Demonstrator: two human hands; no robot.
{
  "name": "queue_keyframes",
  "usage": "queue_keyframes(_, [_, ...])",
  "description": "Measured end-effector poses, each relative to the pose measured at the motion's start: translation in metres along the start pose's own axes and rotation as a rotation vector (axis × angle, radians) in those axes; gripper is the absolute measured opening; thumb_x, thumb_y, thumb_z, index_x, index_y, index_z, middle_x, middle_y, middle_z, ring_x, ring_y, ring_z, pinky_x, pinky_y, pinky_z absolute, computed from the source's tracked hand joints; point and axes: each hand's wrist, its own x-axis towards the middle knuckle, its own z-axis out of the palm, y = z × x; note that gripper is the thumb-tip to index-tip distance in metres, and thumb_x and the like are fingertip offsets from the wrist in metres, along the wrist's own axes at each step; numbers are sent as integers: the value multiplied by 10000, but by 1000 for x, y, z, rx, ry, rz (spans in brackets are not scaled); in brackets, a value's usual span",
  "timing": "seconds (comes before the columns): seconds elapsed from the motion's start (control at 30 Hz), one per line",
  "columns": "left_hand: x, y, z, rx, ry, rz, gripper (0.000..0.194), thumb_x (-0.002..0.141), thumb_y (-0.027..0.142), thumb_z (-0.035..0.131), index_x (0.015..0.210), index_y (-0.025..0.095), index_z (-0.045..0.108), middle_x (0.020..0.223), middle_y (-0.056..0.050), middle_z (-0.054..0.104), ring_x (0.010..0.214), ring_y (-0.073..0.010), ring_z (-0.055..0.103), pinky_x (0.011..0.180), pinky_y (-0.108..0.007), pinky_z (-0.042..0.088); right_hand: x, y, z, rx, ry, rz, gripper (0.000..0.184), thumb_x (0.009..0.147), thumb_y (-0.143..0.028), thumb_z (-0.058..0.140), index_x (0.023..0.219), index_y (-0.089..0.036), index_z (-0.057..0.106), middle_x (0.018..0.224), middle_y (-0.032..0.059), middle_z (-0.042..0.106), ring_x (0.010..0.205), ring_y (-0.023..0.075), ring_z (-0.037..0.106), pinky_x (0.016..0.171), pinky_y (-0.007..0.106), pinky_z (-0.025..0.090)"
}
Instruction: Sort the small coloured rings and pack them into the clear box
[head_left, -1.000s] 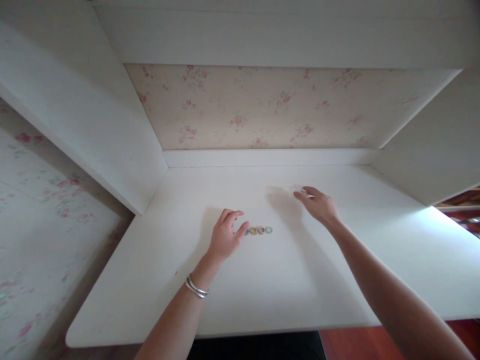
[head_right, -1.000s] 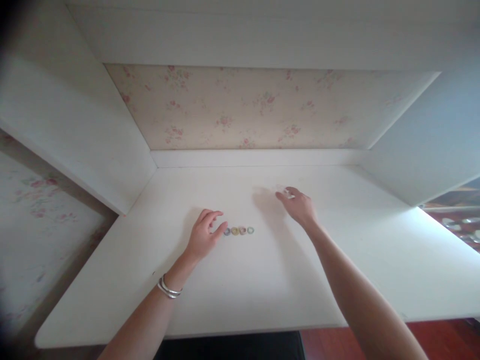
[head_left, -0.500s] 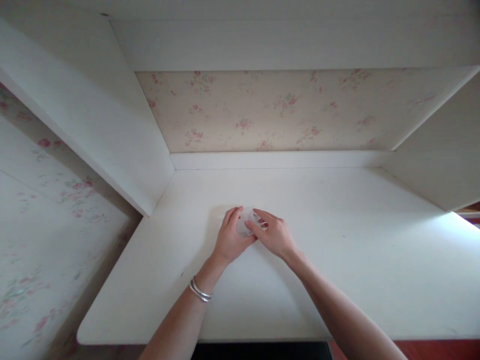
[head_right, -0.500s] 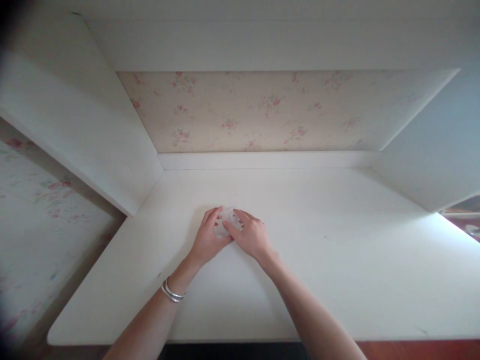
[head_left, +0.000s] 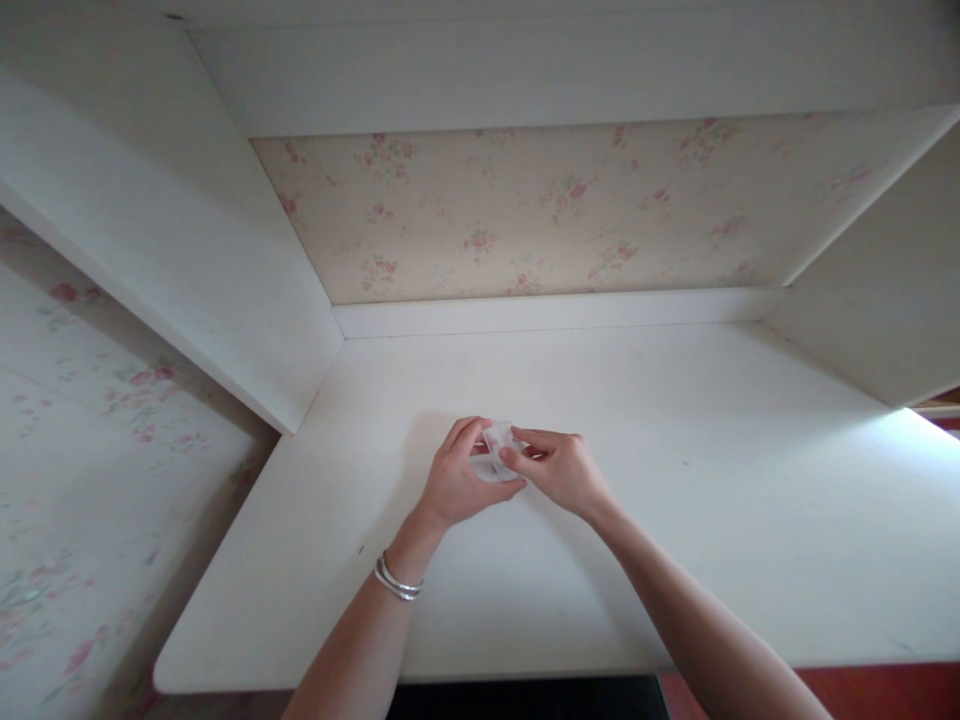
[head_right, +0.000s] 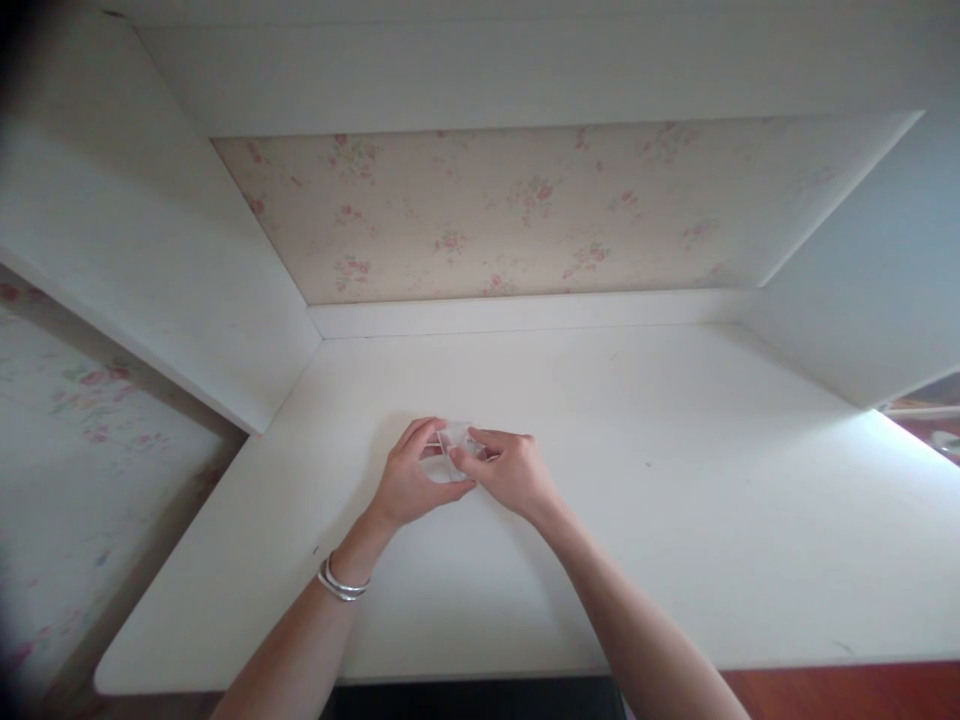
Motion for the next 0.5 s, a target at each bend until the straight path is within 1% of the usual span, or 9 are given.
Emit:
queue_keyframes(0.1, [0, 1, 0, -6, -11, -6, 691, 572, 389, 787, 1154, 202, 465, 1183, -104, 498, 890, -183, 612, 772, -356, 583, 0, 0, -2, 22, -23, -7, 466, 736, -516, 621, 1065, -194, 694, 944, 46, 722, 802, 216, 680, 700, 300, 553])
queue_keyframes(0.27, [0, 4, -2, 33, -15, 27, 689, 572, 377, 788, 1157, 203, 468, 1176, -93, 499, 898, -177, 608, 764, -323, 590, 0, -2, -5, 33, -25, -3, 458, 728, -494, 635, 1060, -184, 696, 940, 43, 723, 807, 223, 680, 673, 283, 552])
queue_keyframes(0.4, [0, 6, -5, 63, -41, 30, 694, 580, 400, 780, 1164, 204, 461, 1185, -99, 495, 928, -191, 600, 784, -327, 587, -1, -4, -7, 35, -67, -19, 423, 744, -486, 618, 1040, -197, 707, 865, 6, 729, 793, 220, 681, 644, 263, 547])
queue_keyframes(0.5, [0, 6, -6, 78, -56, 28, 696, 581, 392, 780, 1168, 204, 456, 1189, -99, 490, 922, -188, 600, 794, -331, 584, -1, -4, -8, 27, -66, -14, 429, 739, -488, 621, 1038, -193, 709, 849, 3, 728, 793, 224, 680, 633, 258, 545])
